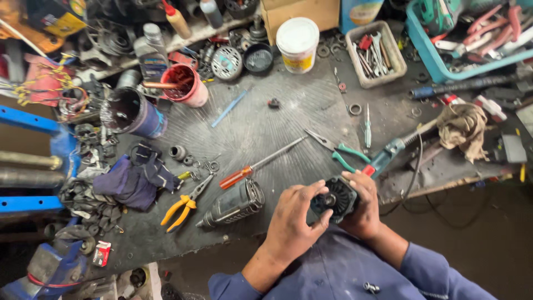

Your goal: The person uses a screwdriver to remove screws from a power drill, then separates the housing to remove the internal motor and rotor. The person wipes the rotor with a cloth and places the disassembled parts on the workbench.

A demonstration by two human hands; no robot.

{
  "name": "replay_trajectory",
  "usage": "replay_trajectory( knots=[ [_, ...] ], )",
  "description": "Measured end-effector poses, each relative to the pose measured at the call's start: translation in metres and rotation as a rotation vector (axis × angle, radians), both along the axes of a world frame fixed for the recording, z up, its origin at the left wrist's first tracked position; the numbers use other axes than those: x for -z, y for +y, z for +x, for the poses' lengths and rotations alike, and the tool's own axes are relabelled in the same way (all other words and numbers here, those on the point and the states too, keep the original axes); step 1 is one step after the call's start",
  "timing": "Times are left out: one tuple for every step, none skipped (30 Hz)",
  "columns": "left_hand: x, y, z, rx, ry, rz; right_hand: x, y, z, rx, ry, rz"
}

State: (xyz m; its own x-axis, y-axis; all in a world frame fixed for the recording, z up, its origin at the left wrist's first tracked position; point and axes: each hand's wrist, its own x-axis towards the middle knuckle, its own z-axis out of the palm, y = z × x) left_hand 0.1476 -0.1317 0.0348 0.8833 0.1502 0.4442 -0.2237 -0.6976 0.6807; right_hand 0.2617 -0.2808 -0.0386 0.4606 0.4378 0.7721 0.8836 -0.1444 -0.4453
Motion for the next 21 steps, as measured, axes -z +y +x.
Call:
replay_trajectory(
  knots=[
    [0.001,-0.001,0.002,-0.010,0.003,-0.002,0.002,-0.001,0.001,-0.018,-0.003,0.005],
    [0.002,-0.002,0.002,-0.017,0.009,-0.004,0.004,-0.002,0.002,-0.033,-0.004,0.008],
    [0.003,-0.003,0.003,-0.023,0.016,-0.009,0.007,-0.003,0.003,-0.048,0.013,0.016],
    [0.004,-0.004,0.003,-0.033,0.025,-0.003,0.009,-0.004,0.003,-0.060,0.030,0.021],
    [0.004,-0.005,0.004,-0.039,0.034,0.003,0.011,-0.006,0.003,-0.069,0.047,0.025],
    [0.005,-0.006,0.004,-0.044,0.042,0.009,0.013,-0.007,0.004,-0.062,0.040,0.029],
    [0.005,-0.007,0.004,-0.046,0.037,0.019,0.015,-0.007,0.004,-0.057,0.034,0.035],
    [0.006,-0.008,0.005,-0.050,0.034,0.025,0.017,-0.007,0.004,-0.053,0.030,0.038],
    [0.005,-0.009,0.004,-0.056,0.035,0.028,0.018,-0.008,0.004,-0.061,0.027,0.037],
    [0.005,-0.009,0.004,-0.059,0.036,0.040,0.020,-0.008,0.004,-0.070,0.025,0.033],
    [0.005,-0.010,0.004,-0.063,0.037,0.052,0.020,-0.009,0.005,-0.078,0.024,0.029],
    [0.005,-0.010,0.004,-0.066,0.036,0.065,0.022,-0.009,0.005,-0.074,0.021,0.030],
    [0.005,-0.011,0.005,-0.070,0.034,0.072,0.022,-0.009,0.005,-0.069,0.016,0.031],
    [0.004,-0.011,0.005,-0.074,0.034,0.079,0.022,-0.009,0.004,-0.063,0.012,0.031],
    [0.004,-0.012,0.005,-0.076,0.033,0.085,0.022,-0.009,0.004,-0.066,0.018,0.032],
    [0.003,-0.012,0.005,-0.080,0.033,0.088,0.023,-0.009,0.004,-0.068,0.022,0.036],
    [0.003,-0.012,0.005,-0.085,0.033,0.092,0.023,-0.009,0.004,-0.070,0.025,0.039],
    [0.002,-0.013,0.006,-0.090,0.035,0.094,0.023,-0.009,0.004,-0.070,0.026,0.035],
    [0.002,-0.013,0.006,-0.089,0.030,0.096,0.023,-0.010,0.003,-0.070,0.026,0.029],
    [0.002,-0.013,0.006,-0.087,0.024,0.096,0.023,-0.010,0.003,-0.070,0.026,0.024],
    [0.002,-0.013,0.006,-0.086,0.019,0.097,0.023,-0.010,0.003,-0.068,0.027,0.023]
  ],
)
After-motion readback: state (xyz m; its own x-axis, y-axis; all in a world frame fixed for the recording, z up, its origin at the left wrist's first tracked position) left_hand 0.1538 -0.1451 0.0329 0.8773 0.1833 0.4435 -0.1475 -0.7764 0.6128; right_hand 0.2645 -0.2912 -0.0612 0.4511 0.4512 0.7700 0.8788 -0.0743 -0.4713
